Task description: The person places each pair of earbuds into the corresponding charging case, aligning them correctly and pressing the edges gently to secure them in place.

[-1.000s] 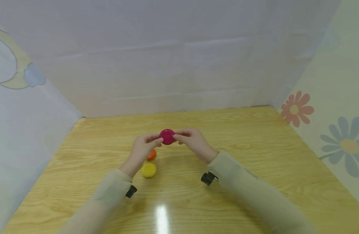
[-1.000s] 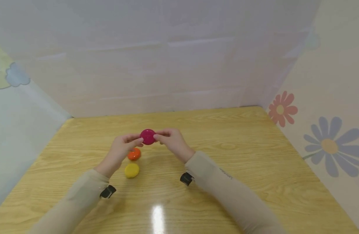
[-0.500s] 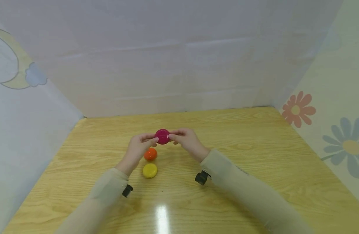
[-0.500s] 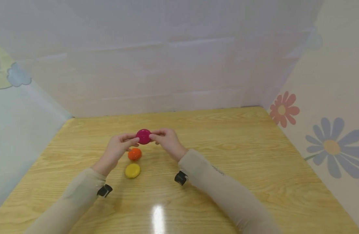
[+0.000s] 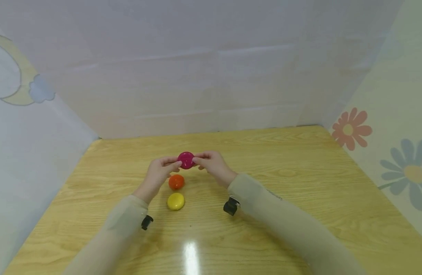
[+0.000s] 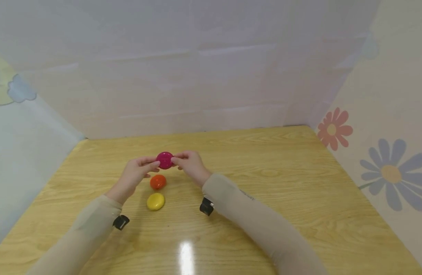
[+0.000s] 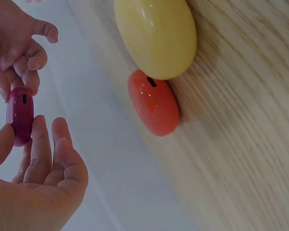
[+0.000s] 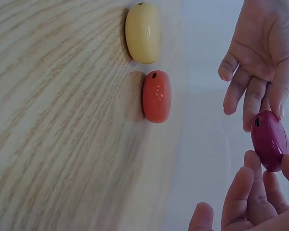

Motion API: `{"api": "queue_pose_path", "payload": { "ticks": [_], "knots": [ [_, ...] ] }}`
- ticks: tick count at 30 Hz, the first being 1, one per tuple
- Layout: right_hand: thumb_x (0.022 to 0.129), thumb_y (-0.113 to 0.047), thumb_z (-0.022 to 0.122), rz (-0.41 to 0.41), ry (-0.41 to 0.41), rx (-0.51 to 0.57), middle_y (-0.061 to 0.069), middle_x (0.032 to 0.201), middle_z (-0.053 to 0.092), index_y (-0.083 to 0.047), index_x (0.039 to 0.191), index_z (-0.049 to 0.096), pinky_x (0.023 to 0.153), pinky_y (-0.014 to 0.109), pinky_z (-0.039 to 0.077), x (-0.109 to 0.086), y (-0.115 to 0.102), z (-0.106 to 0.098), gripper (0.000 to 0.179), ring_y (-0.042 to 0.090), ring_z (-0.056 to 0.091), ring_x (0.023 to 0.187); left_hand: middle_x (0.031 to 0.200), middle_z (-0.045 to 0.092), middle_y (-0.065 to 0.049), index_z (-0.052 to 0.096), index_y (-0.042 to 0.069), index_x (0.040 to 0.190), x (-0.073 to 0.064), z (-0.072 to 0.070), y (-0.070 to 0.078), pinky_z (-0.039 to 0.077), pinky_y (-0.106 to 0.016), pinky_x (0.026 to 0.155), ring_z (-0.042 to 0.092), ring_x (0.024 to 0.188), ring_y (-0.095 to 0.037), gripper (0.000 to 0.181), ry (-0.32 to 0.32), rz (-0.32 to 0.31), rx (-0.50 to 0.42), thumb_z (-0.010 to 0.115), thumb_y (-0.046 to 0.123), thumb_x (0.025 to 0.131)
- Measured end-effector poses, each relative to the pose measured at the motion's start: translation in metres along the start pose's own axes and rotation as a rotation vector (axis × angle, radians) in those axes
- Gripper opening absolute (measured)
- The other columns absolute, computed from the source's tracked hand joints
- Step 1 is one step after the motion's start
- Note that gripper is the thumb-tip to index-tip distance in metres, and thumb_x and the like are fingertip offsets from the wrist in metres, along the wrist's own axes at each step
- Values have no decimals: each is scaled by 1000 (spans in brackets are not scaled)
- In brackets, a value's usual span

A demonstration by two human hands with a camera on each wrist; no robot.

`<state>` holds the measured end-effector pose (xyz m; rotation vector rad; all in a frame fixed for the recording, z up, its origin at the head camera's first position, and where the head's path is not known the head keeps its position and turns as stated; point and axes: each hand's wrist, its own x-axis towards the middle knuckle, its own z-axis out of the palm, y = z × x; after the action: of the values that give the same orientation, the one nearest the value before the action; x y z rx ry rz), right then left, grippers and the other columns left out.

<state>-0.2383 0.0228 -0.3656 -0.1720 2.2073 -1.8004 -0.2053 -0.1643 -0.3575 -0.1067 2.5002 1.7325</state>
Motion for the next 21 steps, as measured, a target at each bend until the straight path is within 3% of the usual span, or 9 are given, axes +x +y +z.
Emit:
{"api": "queue_pose_path", "payload": {
  "ticks": [10,16,21],
  "knots": [
    [96,-17,62,-5,3,32,11,100,71,0,113,68,72,35,42,10,5,14,25,33,61,91,118,65,-21,59,-6,126,6,-8,-7,45,-47,89,62,100,-29,38,-5,-13,11,59,21,98],
    [96,-14,62,-7,-1,82,12,103,69,2,114,67,88,46,46,15,8,20,24,41,59,101,119,65,-19,59,-6,126,9,-11,-10,45,-47,90,61,104,-34,38,-11,-12,20,58,21,99],
    [96,-16,63,8,8,65,11,102,69,1,113,68,86,45,45,22,10,24,24,27,61,85,120,64,-20,58,-6,125,12,-14,-14,45,-47,90,60,105,-34,38,-15,-18,31,56,22,100]
  ]
}}
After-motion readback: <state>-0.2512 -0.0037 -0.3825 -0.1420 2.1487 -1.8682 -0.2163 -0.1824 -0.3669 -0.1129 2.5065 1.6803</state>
